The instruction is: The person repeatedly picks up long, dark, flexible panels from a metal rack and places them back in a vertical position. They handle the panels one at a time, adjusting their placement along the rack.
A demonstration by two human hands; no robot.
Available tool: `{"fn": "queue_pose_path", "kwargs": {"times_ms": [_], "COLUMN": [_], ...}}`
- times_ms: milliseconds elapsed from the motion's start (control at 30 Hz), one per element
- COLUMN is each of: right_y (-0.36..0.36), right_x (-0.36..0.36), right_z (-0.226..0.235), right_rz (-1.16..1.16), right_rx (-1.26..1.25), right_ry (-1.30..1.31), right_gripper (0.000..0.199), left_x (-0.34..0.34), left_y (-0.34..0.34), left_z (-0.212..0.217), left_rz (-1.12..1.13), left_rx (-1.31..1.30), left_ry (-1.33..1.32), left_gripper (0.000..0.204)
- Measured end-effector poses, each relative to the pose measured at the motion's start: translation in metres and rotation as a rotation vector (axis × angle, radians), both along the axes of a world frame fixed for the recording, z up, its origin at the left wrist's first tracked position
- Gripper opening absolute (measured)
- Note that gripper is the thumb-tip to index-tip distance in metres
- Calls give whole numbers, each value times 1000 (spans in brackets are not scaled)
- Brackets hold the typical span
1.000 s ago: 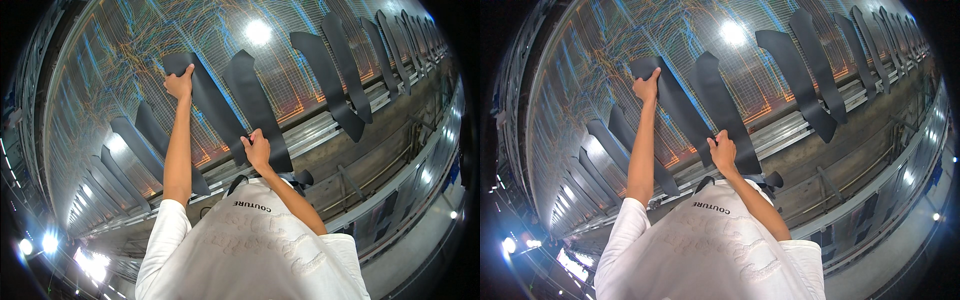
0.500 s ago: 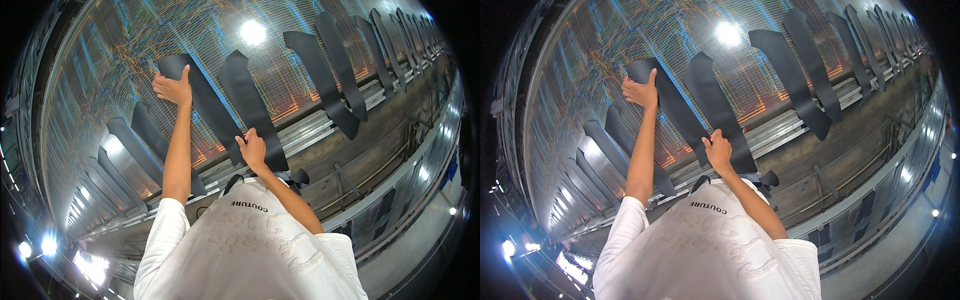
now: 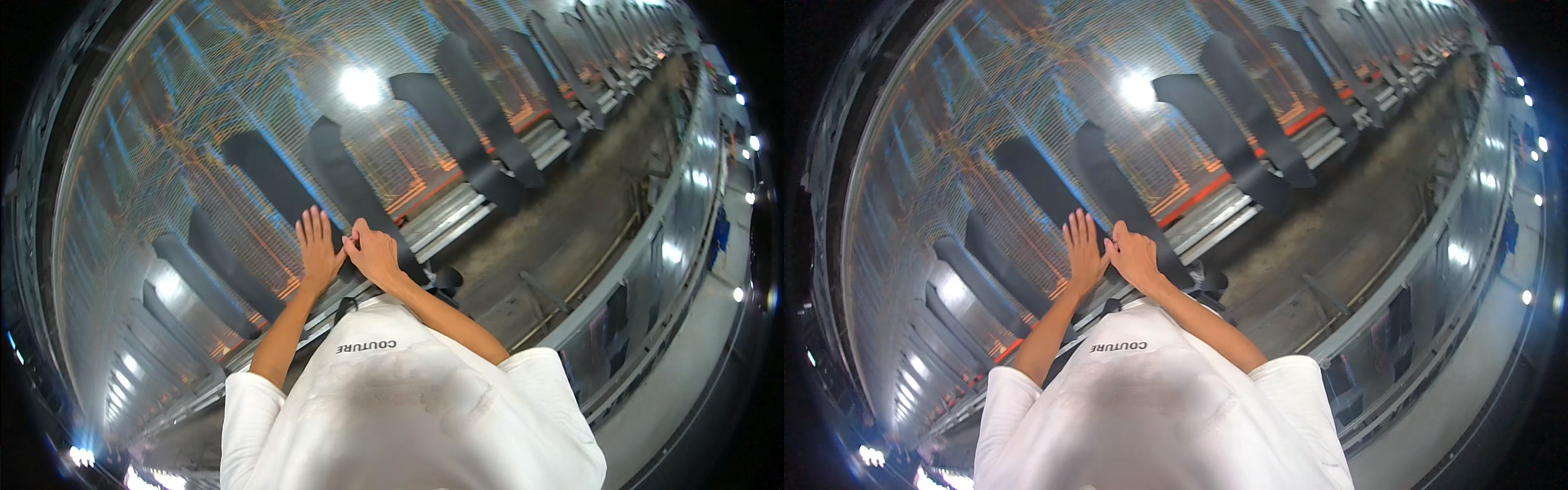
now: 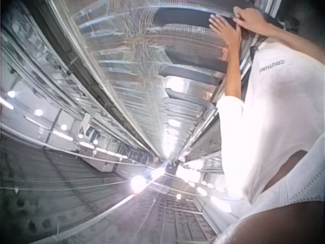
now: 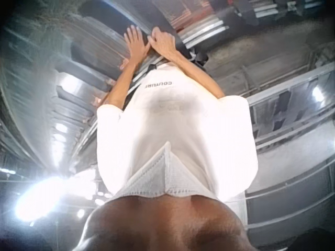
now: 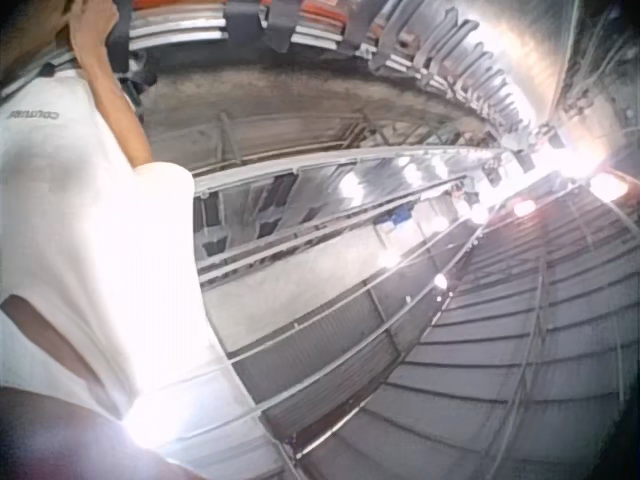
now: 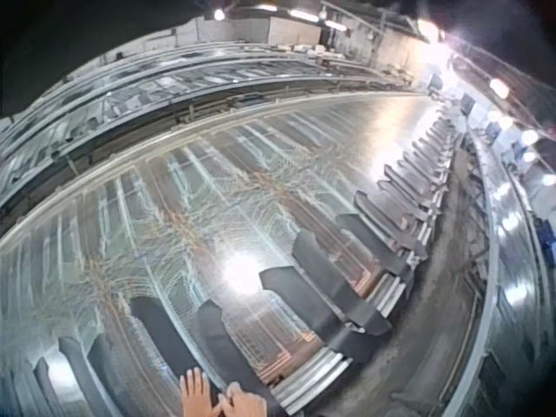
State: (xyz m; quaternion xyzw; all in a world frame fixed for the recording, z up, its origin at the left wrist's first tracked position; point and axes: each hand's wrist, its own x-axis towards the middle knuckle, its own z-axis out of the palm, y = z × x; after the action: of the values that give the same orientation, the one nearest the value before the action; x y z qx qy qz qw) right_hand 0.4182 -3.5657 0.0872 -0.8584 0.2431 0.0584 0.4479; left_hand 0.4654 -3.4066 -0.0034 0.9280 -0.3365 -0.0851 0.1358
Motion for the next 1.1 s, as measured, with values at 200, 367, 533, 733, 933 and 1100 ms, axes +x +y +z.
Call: {"fn": "queue_pose_path", "kwargs": {"times_ms": [200,367,533,733,933,1100], "right_y": [-158,-275,-328,-311,-333,-365], "right_x": [-17,-71,-120,-111,-110,-123], "right_z": [47,36,-13,51,103,179], "right_rz": [-341,-660,-472,-387,-129,37], "right_rx": [-485,-776,-170,429,153,353], "right_ry": [-292,-106,142,-167,-317,-197], "right_gripper": [24,55,38,23,20,20], "left_x": [-11,-15,-19,-44,15,87], "left_y": [-8,-28,-77,-245,-368,-352], "left_z": [23,43,98,113,82,69], "left_rz": [5,98,327,779,729,999], "left_rx": [99,-50,-178,-866,-1626,-1684], "left_ry": [93,131,157,1255,1956,1725], "left_gripper": [131,131,84,78,68,22]}}
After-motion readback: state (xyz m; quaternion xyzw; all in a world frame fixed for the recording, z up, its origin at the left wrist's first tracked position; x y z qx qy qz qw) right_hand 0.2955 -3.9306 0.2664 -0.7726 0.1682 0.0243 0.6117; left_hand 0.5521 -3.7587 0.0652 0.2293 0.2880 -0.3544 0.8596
